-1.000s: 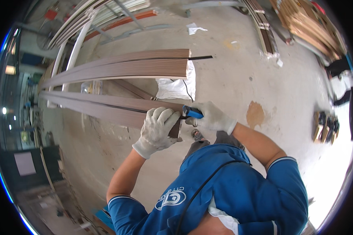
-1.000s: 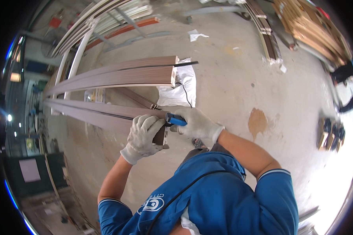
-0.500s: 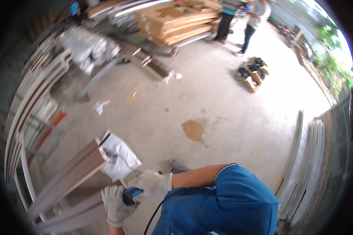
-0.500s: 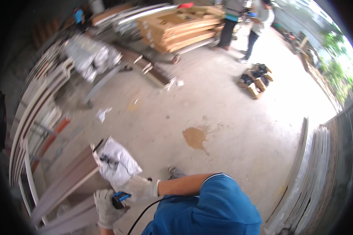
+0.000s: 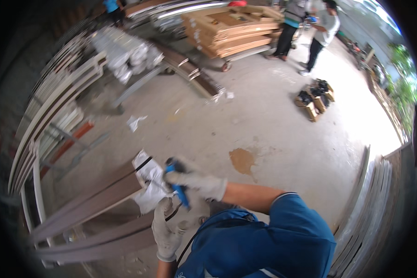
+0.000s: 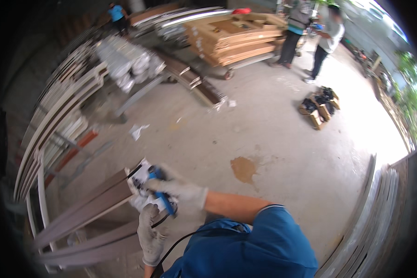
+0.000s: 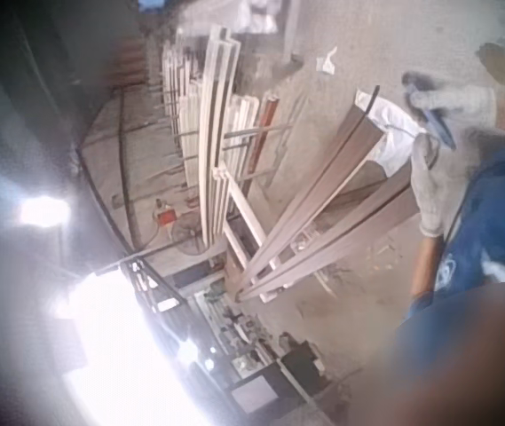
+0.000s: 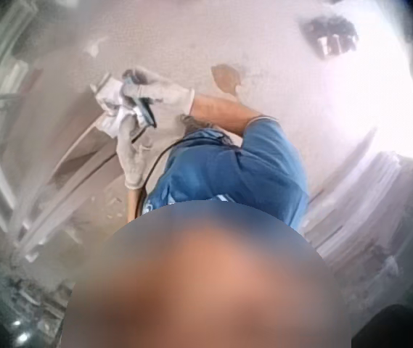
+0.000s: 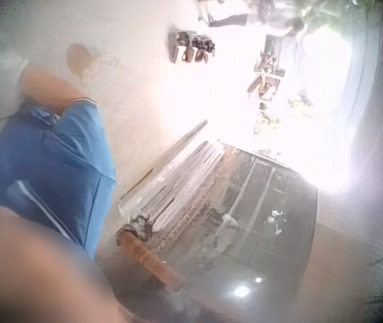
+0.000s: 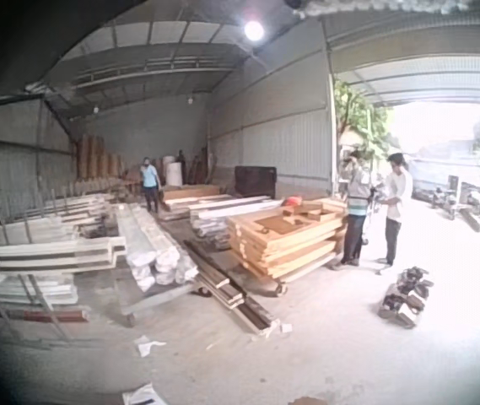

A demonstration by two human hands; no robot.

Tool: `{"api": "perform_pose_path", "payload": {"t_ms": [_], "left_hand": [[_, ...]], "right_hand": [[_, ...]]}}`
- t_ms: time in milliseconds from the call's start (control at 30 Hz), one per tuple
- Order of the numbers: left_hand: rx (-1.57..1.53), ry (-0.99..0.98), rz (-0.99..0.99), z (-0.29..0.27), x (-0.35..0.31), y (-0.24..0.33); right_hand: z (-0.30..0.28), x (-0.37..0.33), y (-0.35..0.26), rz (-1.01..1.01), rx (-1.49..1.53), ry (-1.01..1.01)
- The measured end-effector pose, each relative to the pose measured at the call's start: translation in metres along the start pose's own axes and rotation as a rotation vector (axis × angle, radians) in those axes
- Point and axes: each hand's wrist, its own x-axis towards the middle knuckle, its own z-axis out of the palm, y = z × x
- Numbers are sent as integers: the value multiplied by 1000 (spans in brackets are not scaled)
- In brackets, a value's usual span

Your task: The person unpacks a cardboard box, then uses a utility knife to trim a black plastic strip along the edge of long brown composite boards. The person cuts the strip, removes the excess, and places the trimmed boards on a rack.

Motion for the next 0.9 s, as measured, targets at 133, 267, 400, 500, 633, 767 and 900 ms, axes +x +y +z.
{"api": "perform_pose_path", "payload": {"t_ms": [133,267,400,500,633,767,900], "left_hand": [[-222,-124,-393,9,5,7],[-39,-226,-372,-5,0,6],[129,-376,-176,-1,-6,4],[151,-482,-224,5,-13,2],[180,-458,31,17,-23,-4],[204,-219,83,40,-26,5],[107,159,48,75,-41,11]], "right_hand": [[23,-11,-13,-108,-40,-36],[-32,-48,-36,-196,-950,-182],[-63,-86,-19,-291,-1204,-522],[-73,-112,-2,-31,-1027,-591],[-71,-131,3,387,-769,-474],[-75,-140,-13,447,-766,-369],[-121,-139,-33,524,-495,-166]]}}
